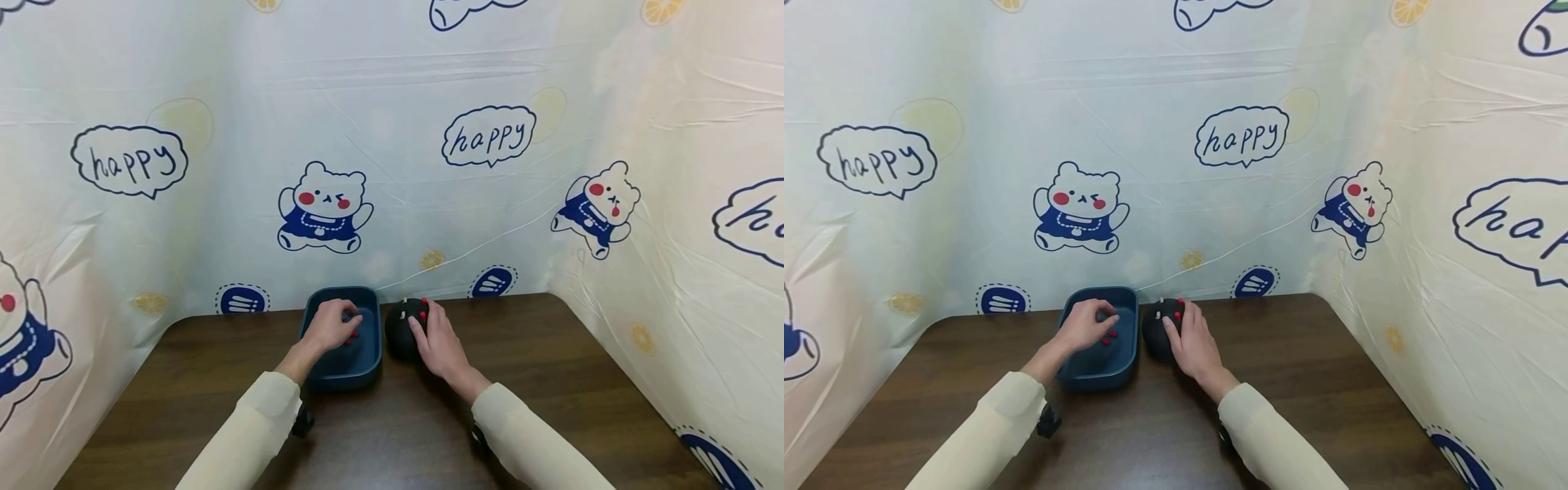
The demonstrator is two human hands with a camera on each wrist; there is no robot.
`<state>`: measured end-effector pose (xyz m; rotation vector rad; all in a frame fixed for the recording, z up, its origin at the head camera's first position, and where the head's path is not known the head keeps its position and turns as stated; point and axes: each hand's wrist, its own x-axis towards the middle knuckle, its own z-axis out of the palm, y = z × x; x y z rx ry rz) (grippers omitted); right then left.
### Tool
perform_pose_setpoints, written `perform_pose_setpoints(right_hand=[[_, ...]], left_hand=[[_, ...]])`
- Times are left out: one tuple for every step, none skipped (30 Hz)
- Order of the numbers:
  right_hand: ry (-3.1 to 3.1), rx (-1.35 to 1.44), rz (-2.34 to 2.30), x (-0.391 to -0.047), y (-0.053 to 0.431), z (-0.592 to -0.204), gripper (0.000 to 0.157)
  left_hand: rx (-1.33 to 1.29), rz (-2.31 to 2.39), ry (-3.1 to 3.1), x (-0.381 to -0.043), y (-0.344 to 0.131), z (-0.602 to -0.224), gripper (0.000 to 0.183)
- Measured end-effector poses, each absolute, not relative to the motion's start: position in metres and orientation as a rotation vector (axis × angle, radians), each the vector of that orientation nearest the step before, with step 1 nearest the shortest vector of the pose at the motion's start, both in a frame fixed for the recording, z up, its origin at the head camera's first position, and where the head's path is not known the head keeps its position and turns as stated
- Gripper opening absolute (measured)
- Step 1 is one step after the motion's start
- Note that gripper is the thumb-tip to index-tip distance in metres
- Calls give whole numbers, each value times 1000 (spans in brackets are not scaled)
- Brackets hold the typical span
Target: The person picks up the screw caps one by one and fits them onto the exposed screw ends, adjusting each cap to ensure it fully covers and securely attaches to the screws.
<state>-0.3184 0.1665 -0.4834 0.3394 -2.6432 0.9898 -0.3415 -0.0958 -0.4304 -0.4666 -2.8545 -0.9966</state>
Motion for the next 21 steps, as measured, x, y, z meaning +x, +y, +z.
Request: perform_pose_setpoints(right_hand=[[-2642, 341, 985, -319, 166, -483, 75], [-2639, 342, 982, -319, 166, -483, 75], [-2638, 343, 976, -320, 166, -483, 75], [-2636, 343, 973, -320, 166, -483, 75], [-2640, 339, 970, -320, 166, -483, 75], [-2638, 338, 971, -320, 167, -483, 75], [-2635, 338, 976, -320, 167, -483, 75], [-2635, 338, 978, -320, 167, -483, 75], [-2635, 337, 980, -320, 167, -483, 75], [-2636, 336, 984, -320, 167, -483, 76], [-2638, 335, 987, -319, 167, -482, 76], [-2640, 334, 991, -319, 167, -482, 76], [-2643, 334, 993, -318, 166, -482, 76], [-2648, 331, 990, -318, 166, -482, 76], [-2650, 330, 991, -318, 166, -482, 76], [-2652, 329, 991, -318, 166, -482, 75], [-2652, 328, 992, -318, 166, -482, 75], [-2655, 328, 991, -318, 165, -482, 75], [-2656, 327, 988, -318, 165, -482, 74], [-2656, 326, 984, -318, 165, -482, 74], [-2656, 325, 983, -318, 165, -482, 74]], left_hand=[[-459, -994, -2857, -342, -96, -431, 26], [-452, -989, -2862, -342, -97, -431, 26], [-447, -982, -2867, -342, -97, -431, 27], [-442, -977, -2871, -343, -98, -432, 27], [-438, -972, -2876, -343, -98, -432, 27], [-436, -964, -2882, -343, -99, -432, 28], [-431, -964, -2888, -342, -99, -432, 29], [-426, -963, -2896, -343, -99, -433, 30], [-418, -964, -2904, -343, -100, -434, 31], [-410, -967, -2911, -344, -100, -434, 32], [-402, -969, -2918, -344, -100, -435, 34], [-397, -970, -2925, -345, -101, -436, 35], [-386, -978, -2932, -346, -101, -437, 36], [-379, -977, -2938, -346, -102, -438, 37], [-375, -974, -2942, -346, -102, -440, 38], [-372, -972, -2946, -347, -102, -440, 38], [-370, -968, -2948, -346, -103, -441, 39], [-367, -965, -2951, -346, -103, -441, 40], [-358, -963, -2954, -347, -103, -442, 40], [-353, -960, -2957, -346, -103, -442, 40], [-349, -957, -2960, -347, -103, -443, 39]])
